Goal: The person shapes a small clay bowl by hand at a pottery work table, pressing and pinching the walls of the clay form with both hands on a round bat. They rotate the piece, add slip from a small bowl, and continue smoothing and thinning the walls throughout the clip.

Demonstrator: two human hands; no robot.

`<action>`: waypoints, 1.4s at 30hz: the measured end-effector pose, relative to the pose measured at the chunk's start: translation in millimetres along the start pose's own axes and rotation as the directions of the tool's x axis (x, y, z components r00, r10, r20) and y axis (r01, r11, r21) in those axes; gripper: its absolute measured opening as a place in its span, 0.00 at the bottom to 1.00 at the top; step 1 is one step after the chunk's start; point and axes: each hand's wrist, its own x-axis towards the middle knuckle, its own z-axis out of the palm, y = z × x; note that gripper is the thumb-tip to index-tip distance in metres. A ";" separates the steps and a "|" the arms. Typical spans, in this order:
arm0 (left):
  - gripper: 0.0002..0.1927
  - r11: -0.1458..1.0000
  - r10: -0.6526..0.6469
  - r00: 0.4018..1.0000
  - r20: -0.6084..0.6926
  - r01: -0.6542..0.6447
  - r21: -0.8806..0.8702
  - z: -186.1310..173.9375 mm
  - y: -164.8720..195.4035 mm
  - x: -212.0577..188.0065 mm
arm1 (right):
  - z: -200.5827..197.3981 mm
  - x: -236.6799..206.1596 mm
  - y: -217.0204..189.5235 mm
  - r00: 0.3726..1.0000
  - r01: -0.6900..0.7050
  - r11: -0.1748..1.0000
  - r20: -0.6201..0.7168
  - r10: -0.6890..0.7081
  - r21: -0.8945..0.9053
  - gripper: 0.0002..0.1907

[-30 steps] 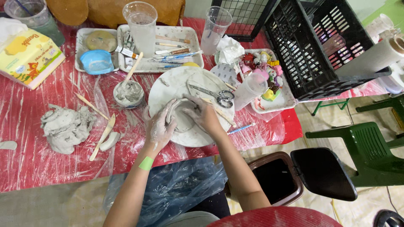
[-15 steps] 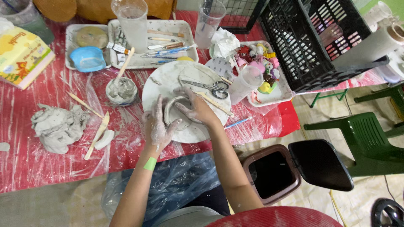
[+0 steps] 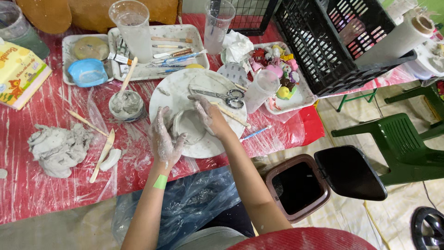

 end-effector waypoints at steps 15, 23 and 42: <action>0.24 0.978 -0.002 1.000 0.007 0.001 0.208 -0.6 7.0 5.1 | 4.3 -10.9 -14.6 0.992 -0.111 0.992 -0.057 0.108 -0.057 0.25; 0.33 0.990 0.026 0.998 0.048 -0.033 0.138 -6.5 7.0 7.3 | 20.8 5.7 -10.1 0.957 0.248 0.961 -0.122 -0.262 -0.122 0.31; 0.36 0.982 -0.002 0.999 0.044 -0.006 0.189 -1.9 -1.7 1.6 | 6.0 -12.8 1.4 0.991 0.134 0.977 -0.031 -0.131 0.167 0.37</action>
